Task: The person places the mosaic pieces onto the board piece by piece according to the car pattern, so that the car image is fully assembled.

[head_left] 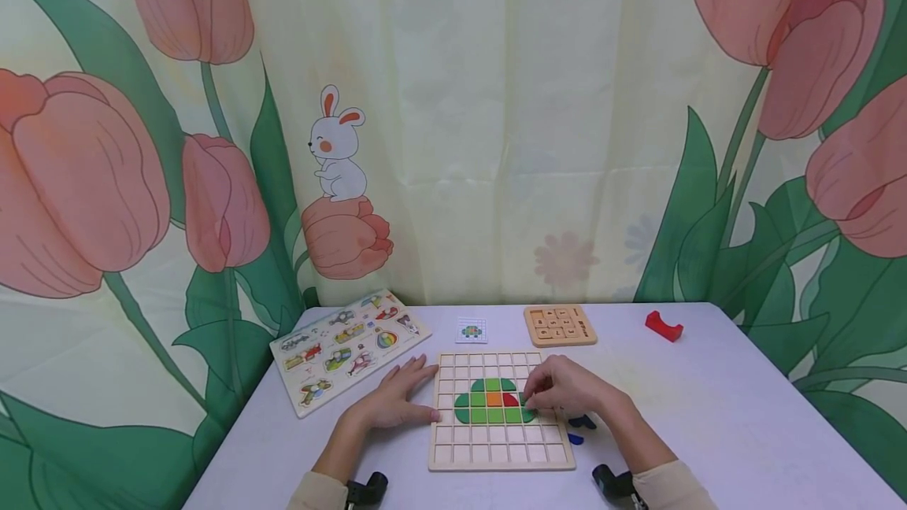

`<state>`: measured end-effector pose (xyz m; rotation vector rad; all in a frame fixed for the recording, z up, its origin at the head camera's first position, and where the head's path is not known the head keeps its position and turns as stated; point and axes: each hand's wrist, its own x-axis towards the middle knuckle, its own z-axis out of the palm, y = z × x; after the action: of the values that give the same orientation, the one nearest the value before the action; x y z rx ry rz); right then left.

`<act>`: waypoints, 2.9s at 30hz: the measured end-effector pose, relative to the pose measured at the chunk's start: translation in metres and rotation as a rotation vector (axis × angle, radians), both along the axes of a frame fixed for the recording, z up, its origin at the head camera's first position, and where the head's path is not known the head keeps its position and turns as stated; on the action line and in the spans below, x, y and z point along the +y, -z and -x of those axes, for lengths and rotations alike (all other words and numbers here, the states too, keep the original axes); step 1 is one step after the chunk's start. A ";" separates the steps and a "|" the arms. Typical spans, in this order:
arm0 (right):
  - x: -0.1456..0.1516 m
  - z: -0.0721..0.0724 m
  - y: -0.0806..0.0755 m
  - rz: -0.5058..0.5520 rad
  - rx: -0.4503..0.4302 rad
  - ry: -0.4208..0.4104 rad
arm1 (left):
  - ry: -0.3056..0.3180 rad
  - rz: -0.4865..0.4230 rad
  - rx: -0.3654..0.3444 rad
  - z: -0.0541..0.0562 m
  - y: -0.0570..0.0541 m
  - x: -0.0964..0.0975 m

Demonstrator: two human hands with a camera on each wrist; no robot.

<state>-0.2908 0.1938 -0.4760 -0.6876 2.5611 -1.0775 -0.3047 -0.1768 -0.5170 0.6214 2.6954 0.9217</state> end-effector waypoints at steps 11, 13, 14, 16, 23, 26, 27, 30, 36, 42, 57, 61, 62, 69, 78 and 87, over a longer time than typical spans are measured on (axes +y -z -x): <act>0.028 0.005 -0.010 0.028 0.064 0.139 | 0.006 0.001 -0.002 0.000 -0.001 -0.001; 0.033 0.006 -0.009 0.025 0.058 0.148 | 0.007 0.000 -0.002 0.000 -0.001 -0.001; 0.036 0.006 -0.009 0.023 0.053 0.153 | 0.006 0.000 -0.003 0.000 -0.001 -0.001; 0.040 0.007 -0.009 0.012 0.038 0.166 | 0.004 -0.001 -0.006 -0.001 -0.002 -0.001; 0.047 0.007 -0.007 -0.033 -0.039 0.173 | 0.005 -0.001 0.000 -0.001 -0.003 0.000; 0.048 0.007 -0.004 -0.055 -0.054 0.153 | 0.009 -0.001 0.004 -0.001 -0.003 0.000; 0.047 0.007 -0.003 -0.063 -0.059 0.148 | 0.011 -0.001 0.005 -0.001 -0.003 0.000; 0.046 0.006 0.000 -0.094 -0.063 0.141 | 0.018 0.001 0.007 -0.001 -0.002 -0.001; 0.041 0.004 0.003 -0.142 -0.037 0.163 | 0.015 0.000 0.004 -0.002 -0.001 0.000; 0.037 0.003 0.000 -0.167 -0.023 0.210 | 0.011 -0.007 -0.002 -0.002 -0.003 0.000; 0.042 0.007 -0.002 -0.152 -0.034 0.275 | 0.003 -0.002 -0.004 -0.002 -0.002 0.000; 0.042 0.006 -0.003 -0.138 -0.036 0.267 | 0.005 0.001 0.000 -0.002 -0.002 -0.001; 0.042 0.006 -0.002 -0.137 -0.034 0.268 | 0.004 0.001 -0.001 -0.002 -0.001 -0.001; 0.042 0.003 -0.003 -0.202 -0.004 0.303 | 0.002 -0.003 -0.007 -0.002 -0.002 0.000; 0.041 0.003 -0.003 -0.194 -0.022 0.286 | 0.013 -0.007 0.000 -0.003 -0.005 -0.001; 0.041 0.001 -0.004 -0.190 -0.035 0.299 | 0.000 -0.013 -0.010 -0.003 -0.004 -0.001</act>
<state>-0.2915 0.2351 -0.4725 -0.2415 2.7483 -0.9009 -0.3015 -0.1779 -0.5131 0.6180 2.6822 0.9404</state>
